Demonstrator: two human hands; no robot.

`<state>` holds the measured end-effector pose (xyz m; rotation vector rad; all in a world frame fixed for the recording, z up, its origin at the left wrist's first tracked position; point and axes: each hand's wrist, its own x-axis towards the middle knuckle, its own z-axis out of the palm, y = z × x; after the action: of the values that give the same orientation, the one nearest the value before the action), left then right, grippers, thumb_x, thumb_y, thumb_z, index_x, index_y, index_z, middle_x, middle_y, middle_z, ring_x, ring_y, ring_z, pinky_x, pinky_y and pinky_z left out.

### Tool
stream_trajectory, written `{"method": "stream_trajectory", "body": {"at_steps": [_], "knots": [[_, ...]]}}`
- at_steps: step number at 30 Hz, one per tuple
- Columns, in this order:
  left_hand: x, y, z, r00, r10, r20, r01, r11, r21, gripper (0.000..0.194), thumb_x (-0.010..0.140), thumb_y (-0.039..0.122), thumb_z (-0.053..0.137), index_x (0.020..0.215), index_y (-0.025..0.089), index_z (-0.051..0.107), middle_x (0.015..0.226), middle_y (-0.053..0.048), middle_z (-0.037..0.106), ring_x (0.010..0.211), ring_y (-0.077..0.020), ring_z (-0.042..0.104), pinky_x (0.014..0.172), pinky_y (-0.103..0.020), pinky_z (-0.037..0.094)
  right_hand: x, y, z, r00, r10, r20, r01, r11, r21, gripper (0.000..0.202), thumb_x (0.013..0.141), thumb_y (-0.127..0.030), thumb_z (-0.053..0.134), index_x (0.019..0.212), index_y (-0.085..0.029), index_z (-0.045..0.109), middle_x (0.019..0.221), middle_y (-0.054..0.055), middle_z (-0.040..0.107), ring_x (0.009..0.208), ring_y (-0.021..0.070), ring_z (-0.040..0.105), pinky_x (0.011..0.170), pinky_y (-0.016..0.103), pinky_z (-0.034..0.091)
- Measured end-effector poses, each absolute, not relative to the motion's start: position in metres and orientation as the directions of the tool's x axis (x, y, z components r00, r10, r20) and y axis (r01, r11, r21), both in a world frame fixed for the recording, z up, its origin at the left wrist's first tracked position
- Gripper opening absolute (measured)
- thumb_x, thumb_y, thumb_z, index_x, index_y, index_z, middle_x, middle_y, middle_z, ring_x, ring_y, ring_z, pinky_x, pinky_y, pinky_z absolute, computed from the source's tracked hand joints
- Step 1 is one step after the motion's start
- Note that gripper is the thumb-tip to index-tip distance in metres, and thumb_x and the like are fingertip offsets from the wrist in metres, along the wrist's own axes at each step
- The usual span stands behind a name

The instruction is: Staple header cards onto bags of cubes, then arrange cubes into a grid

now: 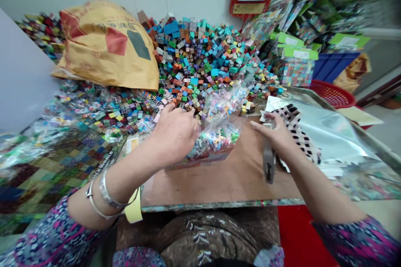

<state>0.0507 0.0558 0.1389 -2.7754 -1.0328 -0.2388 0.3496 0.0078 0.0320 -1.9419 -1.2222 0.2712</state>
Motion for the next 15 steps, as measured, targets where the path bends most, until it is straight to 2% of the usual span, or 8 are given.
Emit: {"method": "stream_trajectory", "body": {"at_steps": [3, 7, 12, 15], "knots": [[0.051, 0.05, 0.137, 0.765, 0.596, 0.244, 0.637, -0.755, -0.153, 0.028, 0.086, 0.019, 0.047, 0.067, 0.018, 0.067, 0.072, -0.005, 0.068, 0.078, -0.0215, 0.059, 0.089, -0.044, 0.037, 0.353, 0.029, 0.016, 0.507, 0.856, 0.099, 0.729, -0.365, -0.579, 0.093, 0.069, -0.073, 0.063, 0.137, -0.012, 0.046, 0.132, 0.02, 0.057, 0.12, 0.0341, 0.055, 0.099, 0.044, 0.043], [0.051, 0.048, 0.131, 0.777, 0.553, 0.3, 0.62, -0.754, -0.217, 0.024, 0.084, 0.016, 0.048, 0.069, 0.017, 0.066, 0.071, -0.006, 0.067, 0.077, -0.0224, 0.06, 0.085, -0.044, 0.04, 0.355, 0.045, 0.002, 0.509, 0.861, 0.013, 0.768, -0.447, -0.46, 0.097, 0.071, -0.073, 0.061, 0.143, -0.012, 0.042, 0.13, 0.024, 0.053, 0.122, 0.0369, 0.053, 0.097, 0.043, 0.043], [0.049, 0.047, 0.124, 0.784, 0.474, 0.401, 0.601, -0.74, -0.301, 0.024, 0.084, 0.014, 0.049, 0.066, 0.018, 0.065, 0.067, -0.004, 0.065, 0.073, -0.022, 0.059, 0.086, -0.045, 0.044, 0.352, 0.054, -0.015, 0.522, 0.85, -0.069, 0.795, -0.515, -0.32, 0.087, 0.076, -0.067, 0.061, 0.143, -0.016, 0.043, 0.13, 0.024, 0.048, 0.12, 0.0385, 0.054, 0.095, 0.044, 0.043], [0.048, 0.04, 0.123, 0.754, 0.499, 0.428, 0.643, -0.696, -0.32, 0.024, 0.088, 0.016, 0.05, 0.07, 0.019, 0.066, 0.071, -0.004, 0.065, 0.078, -0.0234, 0.06, 0.097, -0.052, 0.042, 0.349, 0.054, -0.023, 0.524, 0.847, -0.087, 0.815, -0.528, -0.239, 0.082, 0.08, -0.068, 0.055, 0.14, -0.013, 0.046, 0.127, 0.026, 0.049, 0.12, 0.04, 0.053, 0.094, 0.046, 0.044]]}}
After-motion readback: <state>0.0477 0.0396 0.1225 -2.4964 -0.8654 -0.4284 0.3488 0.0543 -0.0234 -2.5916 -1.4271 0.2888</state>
